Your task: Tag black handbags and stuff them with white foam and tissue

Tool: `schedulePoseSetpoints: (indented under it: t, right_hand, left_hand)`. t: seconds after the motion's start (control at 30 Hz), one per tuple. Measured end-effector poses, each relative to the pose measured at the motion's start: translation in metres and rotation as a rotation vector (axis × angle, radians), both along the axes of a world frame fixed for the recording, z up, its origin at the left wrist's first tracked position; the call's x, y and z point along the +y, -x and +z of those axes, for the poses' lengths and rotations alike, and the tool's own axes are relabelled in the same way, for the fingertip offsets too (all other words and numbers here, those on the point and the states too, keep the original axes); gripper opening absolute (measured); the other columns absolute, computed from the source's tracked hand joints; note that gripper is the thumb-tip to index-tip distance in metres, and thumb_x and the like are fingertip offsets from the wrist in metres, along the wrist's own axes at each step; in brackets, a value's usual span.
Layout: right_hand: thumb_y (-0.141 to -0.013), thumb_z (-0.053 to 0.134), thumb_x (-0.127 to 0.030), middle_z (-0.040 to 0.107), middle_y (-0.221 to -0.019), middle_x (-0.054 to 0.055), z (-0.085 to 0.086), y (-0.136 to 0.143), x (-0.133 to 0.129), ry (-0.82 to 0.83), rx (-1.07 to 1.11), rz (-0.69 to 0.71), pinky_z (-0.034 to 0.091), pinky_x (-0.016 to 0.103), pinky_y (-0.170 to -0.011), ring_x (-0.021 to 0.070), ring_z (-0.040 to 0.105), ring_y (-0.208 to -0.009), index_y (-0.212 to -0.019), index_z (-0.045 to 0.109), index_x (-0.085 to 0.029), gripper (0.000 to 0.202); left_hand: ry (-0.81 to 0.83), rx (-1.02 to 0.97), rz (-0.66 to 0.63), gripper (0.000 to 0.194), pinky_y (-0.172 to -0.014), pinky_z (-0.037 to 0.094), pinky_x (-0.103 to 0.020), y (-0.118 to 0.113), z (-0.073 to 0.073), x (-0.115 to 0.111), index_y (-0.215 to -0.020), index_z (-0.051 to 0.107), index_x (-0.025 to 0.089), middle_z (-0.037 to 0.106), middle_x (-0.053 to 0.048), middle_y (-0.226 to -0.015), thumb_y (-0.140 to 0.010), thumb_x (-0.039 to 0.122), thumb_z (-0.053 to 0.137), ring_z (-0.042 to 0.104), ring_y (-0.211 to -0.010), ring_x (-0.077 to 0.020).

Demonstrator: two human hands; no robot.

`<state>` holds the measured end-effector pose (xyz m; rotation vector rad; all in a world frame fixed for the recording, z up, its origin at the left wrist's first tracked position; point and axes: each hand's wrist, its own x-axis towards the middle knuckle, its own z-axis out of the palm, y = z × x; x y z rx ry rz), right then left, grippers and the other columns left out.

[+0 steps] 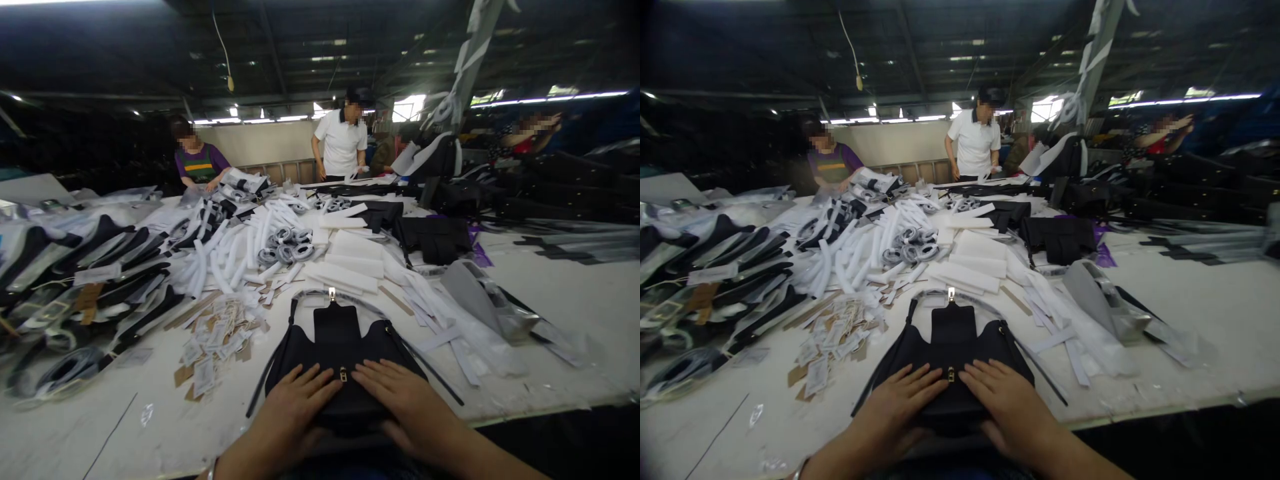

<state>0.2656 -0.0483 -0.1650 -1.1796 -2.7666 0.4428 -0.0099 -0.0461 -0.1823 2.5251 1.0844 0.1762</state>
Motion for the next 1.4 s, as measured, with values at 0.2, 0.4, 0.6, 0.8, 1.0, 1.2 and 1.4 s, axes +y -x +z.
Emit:
schedulePoseSetpoints:
  t: [0.2,0.4,0.6,0.8,1.0,1.2,1.4]
  right_hand:
    - [-0.078,0.074,-0.03,0.047,-0.149,0.017,0.003,0.016,0.012,-0.101,-0.127,0.063,0.042,0.057,-0.111,0.0388,0.049,-0.134,-0.146,0.047,-0.008,0.076]
    - [-0.094,0.048,-0.008,0.057,-0.143,0.008,-0.052,0.008,0.01,-0.586,-0.029,0.093,0.045,0.049,-0.106,0.0302,0.056,-0.127,-0.142,0.052,-0.014,0.048]
    - [-0.094,0.043,-0.008,0.048,-0.151,0.01,-0.056,0.0,0.009,-0.5,0.016,0.149,0.037,0.049,-0.113,0.0273,0.044,-0.139,-0.151,0.038,-0.012,0.057]
    - [-0.096,0.056,-0.033,0.058,-0.141,0.011,-0.043,0.003,0.004,-0.134,0.197,-0.008,0.04,0.049,-0.112,0.027,0.051,-0.132,-0.141,0.052,-0.02,0.048]
    - [-0.095,0.058,-0.024,0.071,-0.101,0.009,-0.014,0.048,0.033,-0.076,0.07,-0.258,0.055,0.038,-0.082,0.0256,0.065,-0.095,-0.106,0.067,-0.018,0.017]
    - [-0.097,0.05,-0.027,0.074,-0.093,0.013,-0.005,0.079,0.057,-0.037,-0.239,-0.13,0.053,0.036,-0.076,0.0287,0.069,-0.089,-0.092,0.074,-0.015,0.027]
    - [-0.1,0.046,-0.034,0.075,-0.071,0.013,-0.005,0.083,0.062,0.067,-0.236,-0.301,0.05,0.027,-0.063,0.0236,0.072,-0.07,-0.075,0.077,-0.013,0.046]
  left_hand:
    - [-0.269,0.207,-0.066,0.084,-0.106,0.047,-0.052,-0.01,-0.002,0.009,-0.152,0.031,0.035,0.047,-0.006,-0.152,-0.081,0.023,0.075,0.051,-0.133,-0.0325]
    - [-0.744,0.164,-0.088,0.054,-0.101,0.049,-0.041,-0.004,-0.049,0.006,-0.15,0.037,0.03,0.055,-0.001,-0.145,-0.099,0.02,0.049,0.058,-0.126,-0.0256]
    - [-0.704,0.144,-0.084,0.067,-0.108,0.044,-0.048,0.001,-0.054,0.001,-0.152,0.033,0.033,0.039,-0.004,-0.157,-0.091,0.016,0.057,0.043,-0.14,-0.0311]
    - [-0.579,0.051,-0.063,0.072,-0.106,0.044,-0.057,-0.001,-0.044,-0.01,-0.151,0.03,0.042,0.033,-0.013,-0.159,-0.088,0.034,0.065,0.035,-0.144,-0.0369]
    - [-0.756,-0.041,-0.009,0.063,-0.104,0.045,-0.051,-0.004,-0.064,-0.004,-0.148,0.035,0.047,0.046,-0.01,-0.151,-0.09,0.057,0.058,0.04,-0.141,-0.033]
    - [-1.026,-0.103,0.017,0.059,-0.113,0.032,-0.044,-0.004,-0.084,0.008,-0.144,0.041,0.049,0.061,-0.004,-0.134,-0.09,0.047,0.064,0.04,-0.141,-0.0274]
    - [-1.021,-0.138,0.019,0.059,-0.116,0.026,-0.043,-0.006,-0.082,0.008,-0.144,0.042,0.046,0.059,-0.006,-0.138,-0.089,0.051,0.064,0.044,-0.138,-0.0264]
